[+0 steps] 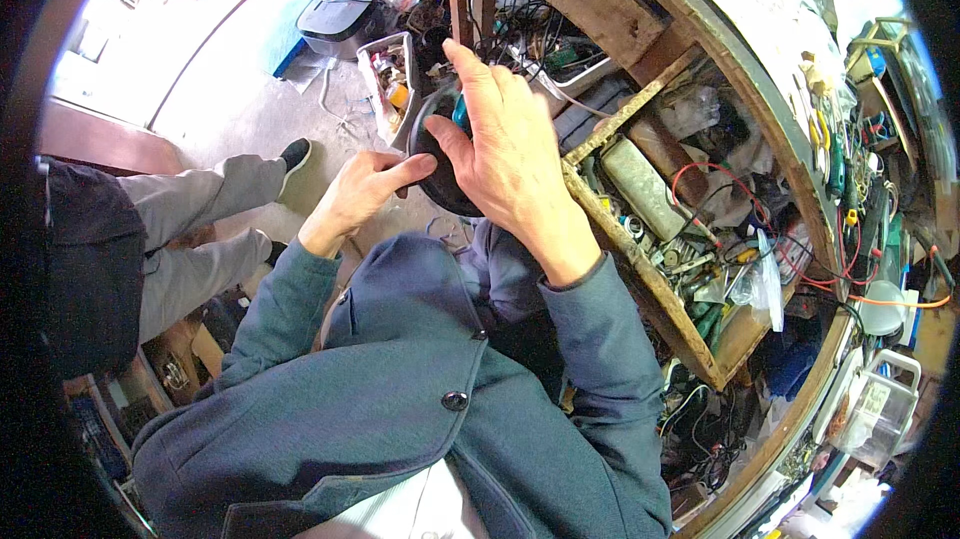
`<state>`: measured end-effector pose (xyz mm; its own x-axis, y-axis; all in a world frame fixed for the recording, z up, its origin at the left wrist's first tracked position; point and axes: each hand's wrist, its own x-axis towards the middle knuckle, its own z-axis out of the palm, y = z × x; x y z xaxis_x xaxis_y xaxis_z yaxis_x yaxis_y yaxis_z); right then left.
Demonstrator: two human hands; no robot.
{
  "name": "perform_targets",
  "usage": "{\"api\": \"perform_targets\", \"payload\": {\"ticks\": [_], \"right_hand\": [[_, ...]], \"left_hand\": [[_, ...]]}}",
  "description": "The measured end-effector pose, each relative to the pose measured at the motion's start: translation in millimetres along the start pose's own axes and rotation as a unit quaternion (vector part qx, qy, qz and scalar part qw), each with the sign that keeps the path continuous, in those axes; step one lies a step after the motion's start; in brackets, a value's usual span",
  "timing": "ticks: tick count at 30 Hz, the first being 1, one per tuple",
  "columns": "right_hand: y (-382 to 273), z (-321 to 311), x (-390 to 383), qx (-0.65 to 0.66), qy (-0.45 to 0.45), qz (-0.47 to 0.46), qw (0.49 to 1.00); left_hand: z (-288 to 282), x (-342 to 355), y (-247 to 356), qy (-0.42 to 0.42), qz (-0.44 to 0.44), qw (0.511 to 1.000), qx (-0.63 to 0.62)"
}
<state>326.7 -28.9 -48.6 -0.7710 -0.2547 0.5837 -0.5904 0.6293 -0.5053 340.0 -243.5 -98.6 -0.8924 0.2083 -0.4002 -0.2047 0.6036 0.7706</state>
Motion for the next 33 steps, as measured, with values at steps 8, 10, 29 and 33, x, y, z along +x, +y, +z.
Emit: {"api": "perform_targets", "payload": {"ticks": [8, 10, 29, 33], "right_hand": [[11.2, 0.4, -9.9, -0.072, 0.015, -0.006, 0.997], [7.0, -1.4, -10.2, 0.038, 0.025, 0.052, 0.998], [-8.7, -27.3, -73.7, 0.144, 0.077, 0.196, 0.967], [-7.3, -17.0, -75.0, -0.003, 0.007, 0.103, 0.995]], "left_hand": [[2.7, 1.1, -6.2, -0.006, -0.018, 1.000, -0.018], [4.8, 8.4, -14.8, -0.020, -0.020, 0.999, -0.032], [10.5, 6.6, -24.9, -0.001, 0.001, 0.998, -0.057], [9.5, 7.2, -24.2, -0.004, 0.000, 0.998, -0.055]]}}
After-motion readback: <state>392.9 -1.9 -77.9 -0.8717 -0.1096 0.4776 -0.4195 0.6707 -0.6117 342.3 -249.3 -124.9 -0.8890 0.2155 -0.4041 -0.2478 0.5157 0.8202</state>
